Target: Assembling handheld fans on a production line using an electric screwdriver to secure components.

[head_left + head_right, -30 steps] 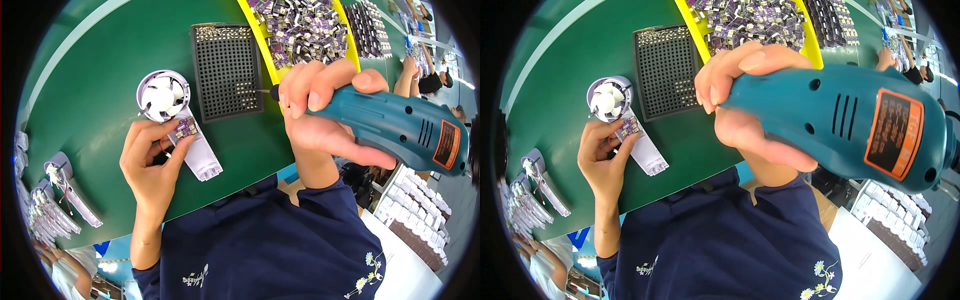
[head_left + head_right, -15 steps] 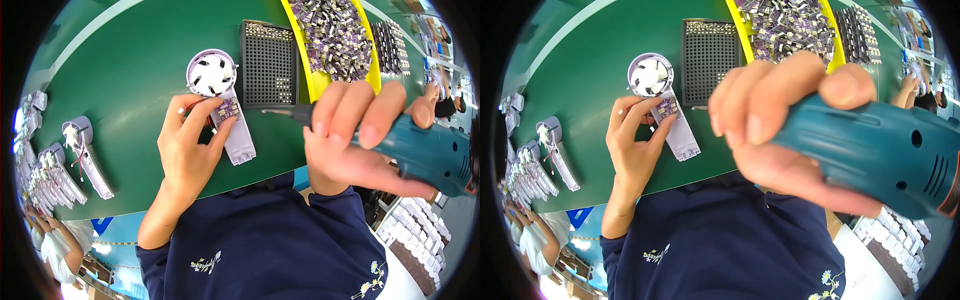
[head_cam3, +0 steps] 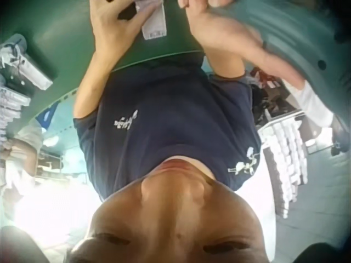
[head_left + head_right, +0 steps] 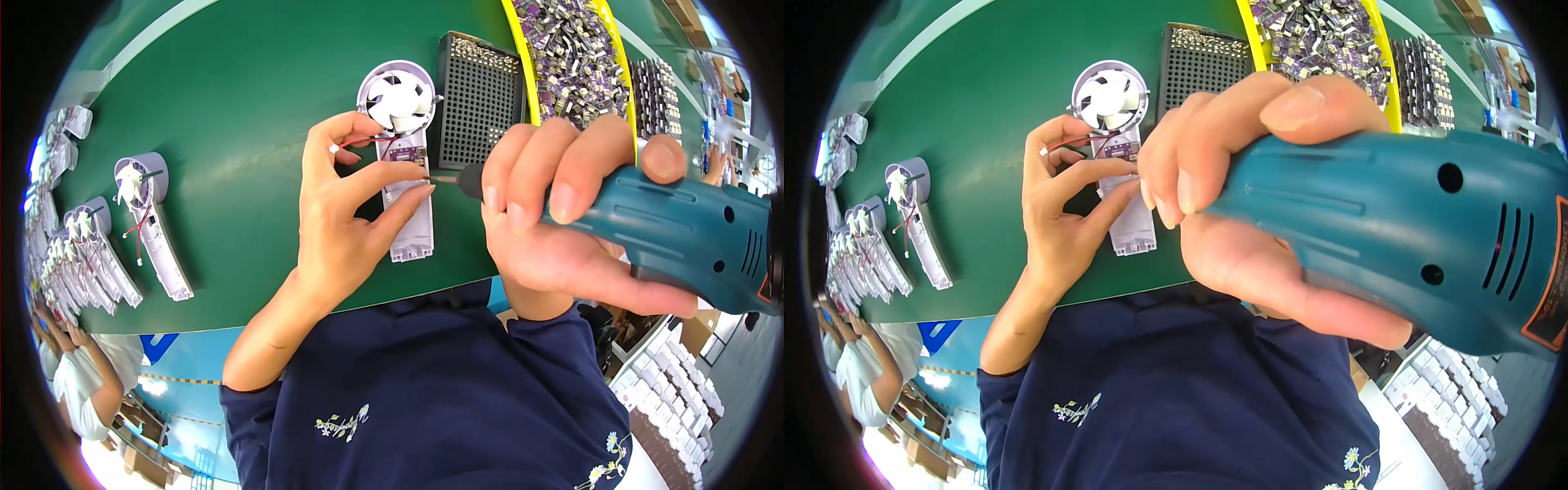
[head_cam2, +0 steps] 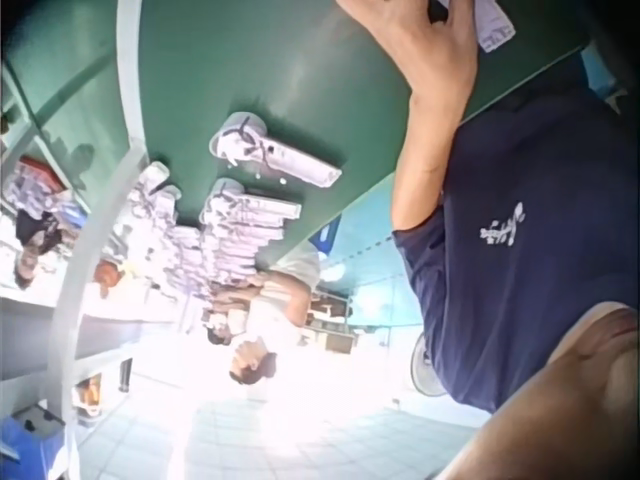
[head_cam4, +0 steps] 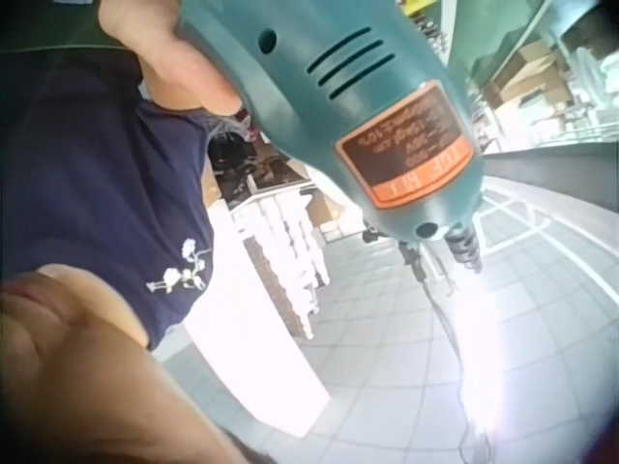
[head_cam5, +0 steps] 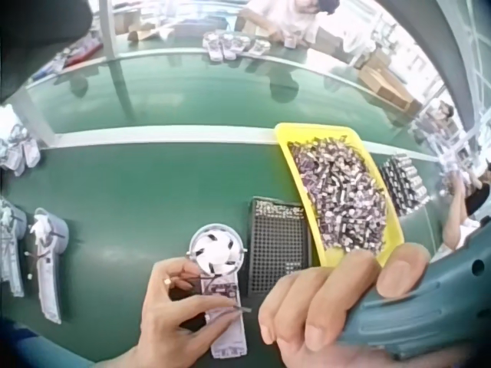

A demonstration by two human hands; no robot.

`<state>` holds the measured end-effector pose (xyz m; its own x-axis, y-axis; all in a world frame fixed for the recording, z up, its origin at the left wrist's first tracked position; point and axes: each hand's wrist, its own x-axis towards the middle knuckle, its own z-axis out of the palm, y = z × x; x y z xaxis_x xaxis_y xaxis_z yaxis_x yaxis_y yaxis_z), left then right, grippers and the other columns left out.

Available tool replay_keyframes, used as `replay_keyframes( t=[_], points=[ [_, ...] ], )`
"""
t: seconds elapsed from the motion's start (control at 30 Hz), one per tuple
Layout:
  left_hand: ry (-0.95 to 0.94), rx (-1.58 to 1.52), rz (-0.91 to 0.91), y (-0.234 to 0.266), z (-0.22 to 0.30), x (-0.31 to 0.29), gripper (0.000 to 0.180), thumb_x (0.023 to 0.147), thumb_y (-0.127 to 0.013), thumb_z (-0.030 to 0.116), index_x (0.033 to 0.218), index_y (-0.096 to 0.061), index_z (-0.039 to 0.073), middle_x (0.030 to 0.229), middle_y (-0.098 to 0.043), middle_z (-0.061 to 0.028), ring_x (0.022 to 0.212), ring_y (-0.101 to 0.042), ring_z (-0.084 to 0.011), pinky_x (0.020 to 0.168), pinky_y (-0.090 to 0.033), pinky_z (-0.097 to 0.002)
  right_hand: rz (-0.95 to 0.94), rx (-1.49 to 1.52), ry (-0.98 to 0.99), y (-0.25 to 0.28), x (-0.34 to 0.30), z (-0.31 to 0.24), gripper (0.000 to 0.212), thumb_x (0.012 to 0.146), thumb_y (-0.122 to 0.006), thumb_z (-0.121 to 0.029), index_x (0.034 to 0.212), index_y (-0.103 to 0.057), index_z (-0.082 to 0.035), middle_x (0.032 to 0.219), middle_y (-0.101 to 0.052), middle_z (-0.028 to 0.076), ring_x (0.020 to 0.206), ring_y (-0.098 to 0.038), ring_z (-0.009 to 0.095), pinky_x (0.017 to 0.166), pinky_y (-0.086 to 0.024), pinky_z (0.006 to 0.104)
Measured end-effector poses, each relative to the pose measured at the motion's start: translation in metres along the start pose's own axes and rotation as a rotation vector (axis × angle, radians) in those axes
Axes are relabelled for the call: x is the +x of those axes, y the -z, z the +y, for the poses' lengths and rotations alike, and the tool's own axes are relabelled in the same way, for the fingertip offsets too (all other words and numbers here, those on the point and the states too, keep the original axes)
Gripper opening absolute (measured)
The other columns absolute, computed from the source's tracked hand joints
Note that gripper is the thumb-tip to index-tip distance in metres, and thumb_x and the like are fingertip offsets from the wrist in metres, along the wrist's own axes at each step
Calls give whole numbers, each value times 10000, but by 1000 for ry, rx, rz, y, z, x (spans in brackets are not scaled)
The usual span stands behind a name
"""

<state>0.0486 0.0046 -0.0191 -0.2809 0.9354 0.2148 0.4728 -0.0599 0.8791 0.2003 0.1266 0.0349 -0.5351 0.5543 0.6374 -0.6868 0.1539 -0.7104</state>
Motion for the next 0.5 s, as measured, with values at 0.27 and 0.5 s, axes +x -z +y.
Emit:
replay_keyframes(
  t=[0.27, 0.5],
  points=[
    [-26, 4, 40, -3, -1, 0, 217, 696, -842, 48, 882, -759, 123, 1220, -521, -98, 1091, -559, -269, 855, -450, -365, 10, 32, 1, -6, 1, -2, 933, 797, -492, -871, 1408, -441, -168, 954, -542, 66, 647, -528, 201, 569, -469, 375],
    [-30, 7, 41, -2, 0, 1, 221, 681, -843, 39, 870, -758, 118, 1215, -532, -95, 1067, -577, -264, 853, -455, -367, -11, -11, -29, -5, -2, -1, 936, 794, -484, -876, 1404, -440, -167, 951, -540, 70, 655, -528, 203, 580, -469, 377]
  ],
)
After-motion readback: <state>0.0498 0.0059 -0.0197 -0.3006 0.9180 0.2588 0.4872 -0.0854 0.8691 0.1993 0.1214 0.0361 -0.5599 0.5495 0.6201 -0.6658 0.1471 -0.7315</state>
